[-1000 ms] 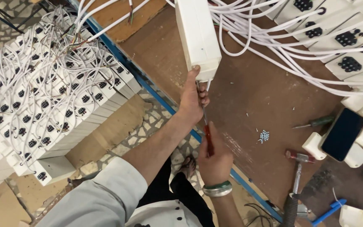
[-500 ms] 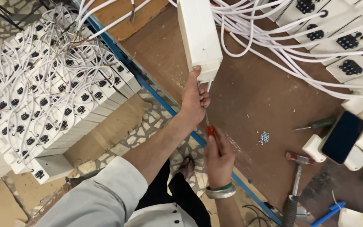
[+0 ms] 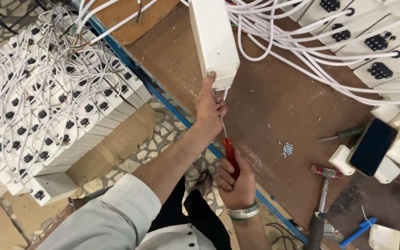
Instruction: The person uses a screwdriver to tighten screws on a white plastic cover attached to a long white electrical box. They repeatedly adjust the box and the cover while securing it with multiple screws.
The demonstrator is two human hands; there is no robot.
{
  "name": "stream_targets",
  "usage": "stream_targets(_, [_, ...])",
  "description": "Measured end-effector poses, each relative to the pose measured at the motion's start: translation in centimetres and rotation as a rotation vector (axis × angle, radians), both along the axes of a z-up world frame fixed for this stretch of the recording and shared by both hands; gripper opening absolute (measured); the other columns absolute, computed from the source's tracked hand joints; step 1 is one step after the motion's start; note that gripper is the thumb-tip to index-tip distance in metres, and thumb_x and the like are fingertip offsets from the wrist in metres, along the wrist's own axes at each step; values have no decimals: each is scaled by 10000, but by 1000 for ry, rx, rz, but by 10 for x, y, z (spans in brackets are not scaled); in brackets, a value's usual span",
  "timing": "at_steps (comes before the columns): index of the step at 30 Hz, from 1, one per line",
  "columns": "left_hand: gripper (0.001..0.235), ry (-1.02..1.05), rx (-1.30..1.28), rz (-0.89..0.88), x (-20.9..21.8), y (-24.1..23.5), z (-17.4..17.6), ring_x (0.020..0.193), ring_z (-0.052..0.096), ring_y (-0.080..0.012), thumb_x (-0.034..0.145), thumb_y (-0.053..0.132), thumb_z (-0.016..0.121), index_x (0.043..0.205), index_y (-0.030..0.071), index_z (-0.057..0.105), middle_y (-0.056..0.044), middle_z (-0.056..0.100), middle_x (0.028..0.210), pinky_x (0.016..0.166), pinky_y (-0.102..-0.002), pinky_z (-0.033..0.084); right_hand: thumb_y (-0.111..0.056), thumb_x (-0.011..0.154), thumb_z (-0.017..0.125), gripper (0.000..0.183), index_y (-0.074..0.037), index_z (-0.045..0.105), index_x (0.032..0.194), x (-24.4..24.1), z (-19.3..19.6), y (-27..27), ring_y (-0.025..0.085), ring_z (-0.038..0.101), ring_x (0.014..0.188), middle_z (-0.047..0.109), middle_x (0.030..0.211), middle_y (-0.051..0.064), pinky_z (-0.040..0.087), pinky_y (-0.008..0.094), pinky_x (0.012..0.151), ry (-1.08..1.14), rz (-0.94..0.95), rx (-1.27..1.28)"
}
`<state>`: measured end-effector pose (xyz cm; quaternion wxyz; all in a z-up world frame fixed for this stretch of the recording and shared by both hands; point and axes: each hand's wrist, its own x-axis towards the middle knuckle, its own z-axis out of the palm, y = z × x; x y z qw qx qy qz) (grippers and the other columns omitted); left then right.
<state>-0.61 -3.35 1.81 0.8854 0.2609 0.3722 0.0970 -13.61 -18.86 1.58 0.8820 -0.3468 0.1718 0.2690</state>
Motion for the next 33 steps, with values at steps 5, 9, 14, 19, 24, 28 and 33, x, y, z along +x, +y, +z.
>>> stream_targets(5, [403, 15, 15, -9, -1, 1, 7, 500, 343, -65, 803, 509, 739, 927, 154, 592, 62, 428, 623, 430, -260, 240, -197, 1043, 617, 394, -86, 620, 1421, -6, 13, 15, 133, 551, 621, 629, 846, 56, 431, 274, 503, -631, -61, -811])
stream_targets(9, [413, 64, 68, -46, -1, 3, 4, 486, 319, -79, 799, 528, 725, 885, 155, 570, 64, 398, 605, 416, -264, 238, -86, 1054, 624, 369, -50, 570, 1418, -12, 12, 20, 239, 710, 910, 702, 1124, 130, 573, 373, 733, -1207, -103, -1237])
stream_targets(14, [435, 64, 70, -47, -1, 3, 6, 490, 298, -78, 810, 550, 726, 849, 151, 557, 70, 355, 608, 426, -265, 226, -180, 1039, 604, 352, 9, 580, 1334, -5, 11, 8, 188, 632, 792, 691, 1089, 128, 488, 323, 615, -526, -76, -525])
stream_targets(19, [426, 64, 77, -54, -7, 6, 4, 505, 296, -83, 828, 536, 737, 827, 175, 511, 74, 336, 612, 458, -276, 243, -228, 1040, 612, 394, -4, 677, 1357, -8, -6, 13, 81, 437, 557, 532, 785, 21, 319, 238, 433, -60, 14, -292])
stream_targets(24, [416, 56, 66, -73, -4, 5, 9, 480, 274, -83, 804, 548, 710, 818, 168, 541, 79, 318, 586, 433, -283, 209, -168, 1027, 638, 413, -25, 637, 1414, -9, -3, 17, 67, 494, 665, 565, 890, -16, 375, 238, 501, -216, 25, -458])
stream_targets(28, [414, 112, 42, -39, -2, 5, 10, 466, 277, -94, 798, 528, 721, 832, 164, 525, 71, 321, 572, 429, -295, 209, -98, 985, 667, 510, -52, 536, 1476, -10, 8, 18, 67, 643, 861, 694, 1145, -36, 507, 244, 613, -403, 40, -611])
stream_targets(33, [414, 94, 21, -58, -4, 7, 14, 466, 285, -81, 814, 532, 706, 882, 160, 539, 80, 332, 571, 427, -282, 210, -95, 1018, 656, 479, -55, 564, 1487, -15, -7, 20, 63, 600, 830, 661, 1096, -30, 479, 241, 605, -428, 23, -619])
